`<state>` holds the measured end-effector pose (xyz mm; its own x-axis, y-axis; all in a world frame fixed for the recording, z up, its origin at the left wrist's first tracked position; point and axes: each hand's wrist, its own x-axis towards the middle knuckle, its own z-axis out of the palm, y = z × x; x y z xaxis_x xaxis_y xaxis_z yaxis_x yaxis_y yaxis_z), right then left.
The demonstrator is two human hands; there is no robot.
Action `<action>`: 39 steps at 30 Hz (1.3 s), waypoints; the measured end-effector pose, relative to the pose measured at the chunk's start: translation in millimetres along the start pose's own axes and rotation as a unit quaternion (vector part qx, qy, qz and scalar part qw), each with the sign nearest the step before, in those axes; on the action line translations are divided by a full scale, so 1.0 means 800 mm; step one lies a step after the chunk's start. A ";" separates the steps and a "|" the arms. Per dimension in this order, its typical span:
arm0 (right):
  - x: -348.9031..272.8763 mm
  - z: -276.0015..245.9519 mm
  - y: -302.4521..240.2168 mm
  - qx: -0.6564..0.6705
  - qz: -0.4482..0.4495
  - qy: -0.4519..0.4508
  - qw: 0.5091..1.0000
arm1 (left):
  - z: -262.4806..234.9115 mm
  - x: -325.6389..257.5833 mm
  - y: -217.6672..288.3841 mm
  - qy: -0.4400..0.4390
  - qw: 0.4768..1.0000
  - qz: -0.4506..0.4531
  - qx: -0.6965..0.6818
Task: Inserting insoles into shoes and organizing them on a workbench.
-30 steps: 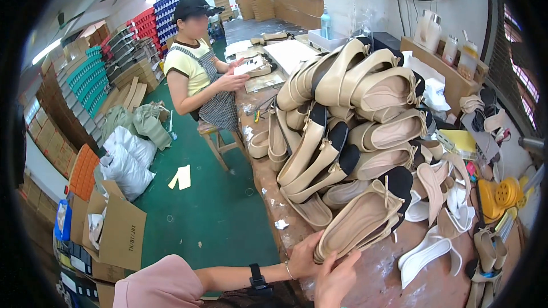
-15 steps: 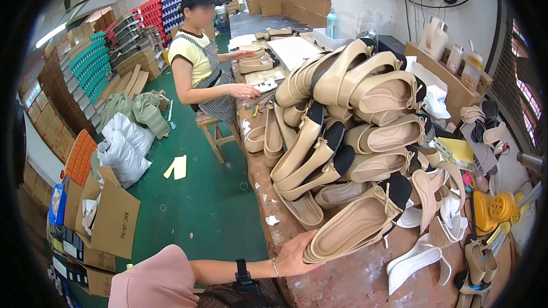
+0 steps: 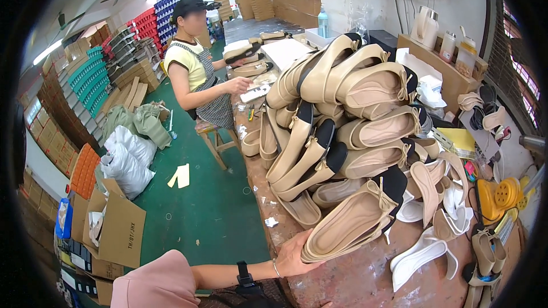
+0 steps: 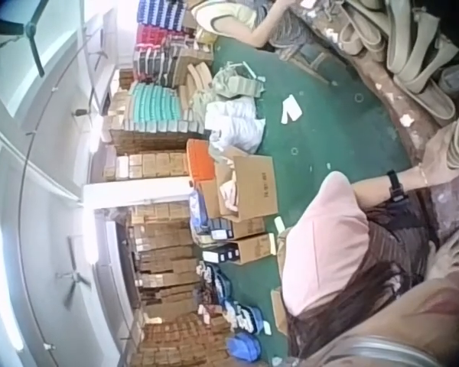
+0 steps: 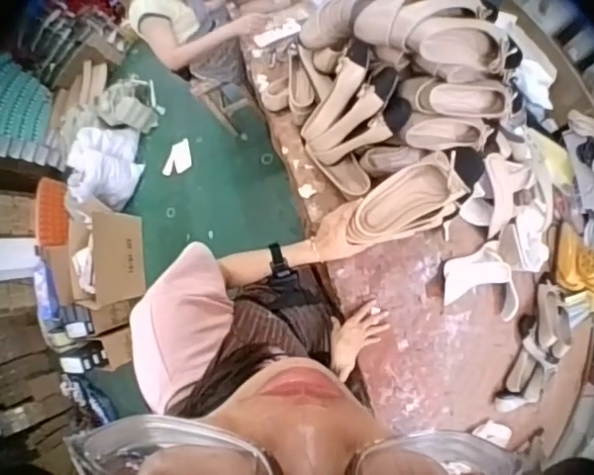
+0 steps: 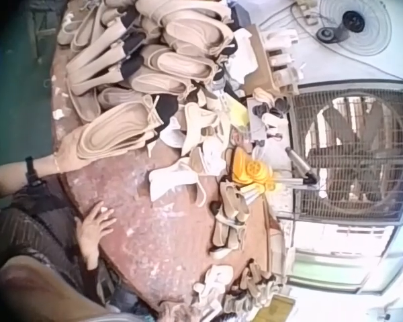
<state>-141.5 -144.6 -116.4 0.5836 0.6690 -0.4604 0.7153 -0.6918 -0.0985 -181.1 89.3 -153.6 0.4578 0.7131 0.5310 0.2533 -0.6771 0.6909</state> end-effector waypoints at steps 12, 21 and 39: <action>0.009 0.015 -0.005 -0.033 0.007 0.046 0.998 | -0.003 0.010 0.002 0.007 0.998 0.032 0.046; 0.007 0.030 -0.003 -0.093 0.024 0.057 0.994 | -0.001 -0.001 0.005 0.005 1.000 -0.007 0.010; 0.010 0.027 -0.005 -0.068 0.023 0.068 0.995 | -0.001 0.002 0.005 0.029 0.999 0.033 0.028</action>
<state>-148.0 -142.6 -138.3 0.6574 0.6736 -0.3377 0.7260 -0.6862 0.0446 -179.5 87.9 -149.5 0.4252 0.6754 0.6026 0.2724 -0.7303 0.6264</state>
